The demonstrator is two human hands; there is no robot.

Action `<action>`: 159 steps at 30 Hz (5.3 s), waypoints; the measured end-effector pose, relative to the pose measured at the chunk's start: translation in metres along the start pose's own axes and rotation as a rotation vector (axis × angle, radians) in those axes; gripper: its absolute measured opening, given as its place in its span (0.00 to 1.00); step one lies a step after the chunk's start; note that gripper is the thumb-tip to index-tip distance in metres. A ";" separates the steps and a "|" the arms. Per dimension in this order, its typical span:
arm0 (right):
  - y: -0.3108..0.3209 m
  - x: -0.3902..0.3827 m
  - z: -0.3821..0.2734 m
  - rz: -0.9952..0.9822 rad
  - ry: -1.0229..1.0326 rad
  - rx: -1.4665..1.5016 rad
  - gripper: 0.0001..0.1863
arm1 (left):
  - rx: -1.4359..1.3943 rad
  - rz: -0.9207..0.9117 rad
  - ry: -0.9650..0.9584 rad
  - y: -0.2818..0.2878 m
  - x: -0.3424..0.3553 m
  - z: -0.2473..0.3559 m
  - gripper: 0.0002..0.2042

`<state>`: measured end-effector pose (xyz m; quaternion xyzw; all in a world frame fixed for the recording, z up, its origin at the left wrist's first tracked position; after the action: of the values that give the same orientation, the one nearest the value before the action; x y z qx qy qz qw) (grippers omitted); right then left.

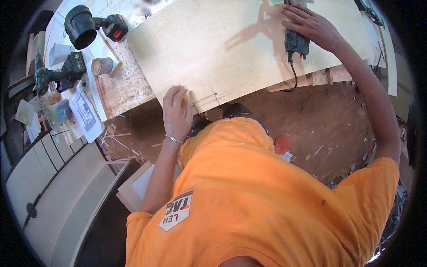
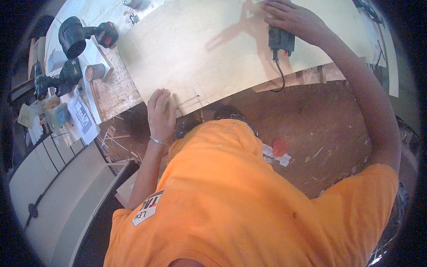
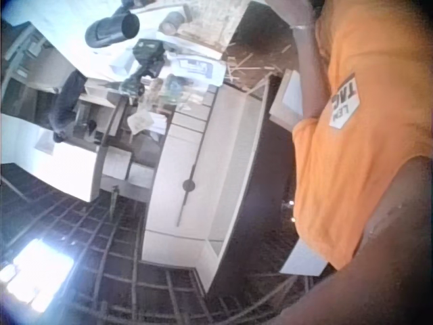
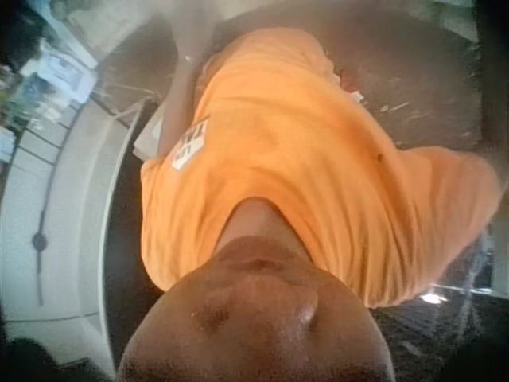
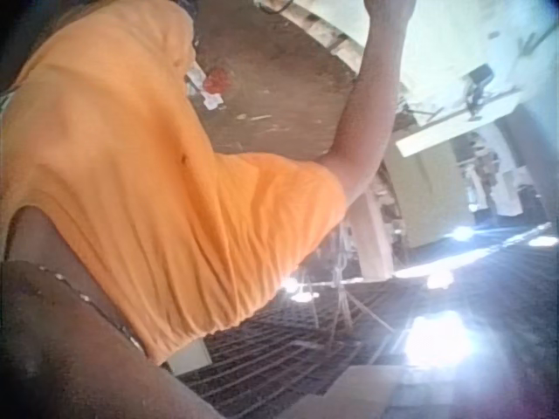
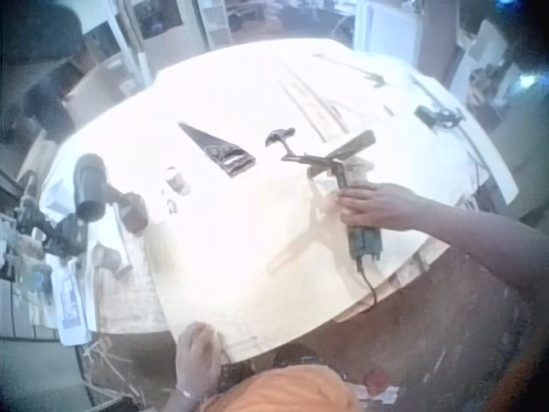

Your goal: The person uses a router to cut a curved groove into a plywood sheet on a workbench. They mark the board with a tape measure and a try square, then use a hand saw and an angle grinder to cut out a section of the wood before resuming work with the router.

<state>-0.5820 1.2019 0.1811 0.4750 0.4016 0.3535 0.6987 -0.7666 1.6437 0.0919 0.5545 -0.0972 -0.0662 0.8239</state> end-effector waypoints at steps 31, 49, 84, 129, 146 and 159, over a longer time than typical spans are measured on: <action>0.036 0.250 -0.407 1.013 -2.171 2.199 0.25 | -0.068 -0.190 -1.289 -0.059 0.190 0.023 0.23; 0.018 0.238 -0.383 0.686 -2.293 2.073 0.32 | 0.089 -0.186 -1.331 -0.066 0.186 0.019 0.26; 0.005 0.259 -0.403 1.167 -2.409 1.744 0.27 | 0.121 -0.392 -1.663 -0.062 0.177 0.033 0.31; 0.045 0.144 -0.467 0.282 -2.515 1.201 0.18 | 0.081 -0.377 -1.632 -0.059 0.180 0.032 0.25; 0.028 0.253 -0.402 1.052 -2.046 1.315 0.29 | -0.009 -0.326 -1.595 -0.062 0.185 0.026 0.25; 0.030 0.256 -0.476 1.122 -2.334 1.401 0.11 | -0.036 -0.296 -1.466 -0.057 0.185 0.022 0.23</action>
<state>-0.9029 1.6164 0.0444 0.8088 -0.5242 -0.2652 0.0266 -0.5923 1.5621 0.0631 0.3618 -0.5445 -0.5306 0.5395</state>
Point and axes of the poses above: each hand's wrist, its own x-axis towards the middle knuckle, its own y-axis out of the back of the hand, z = x × y, the point moved 2 cm from there along x, towards the middle knuckle, and after that the axes turned 12 degrees about x, right-handed, at the moved point
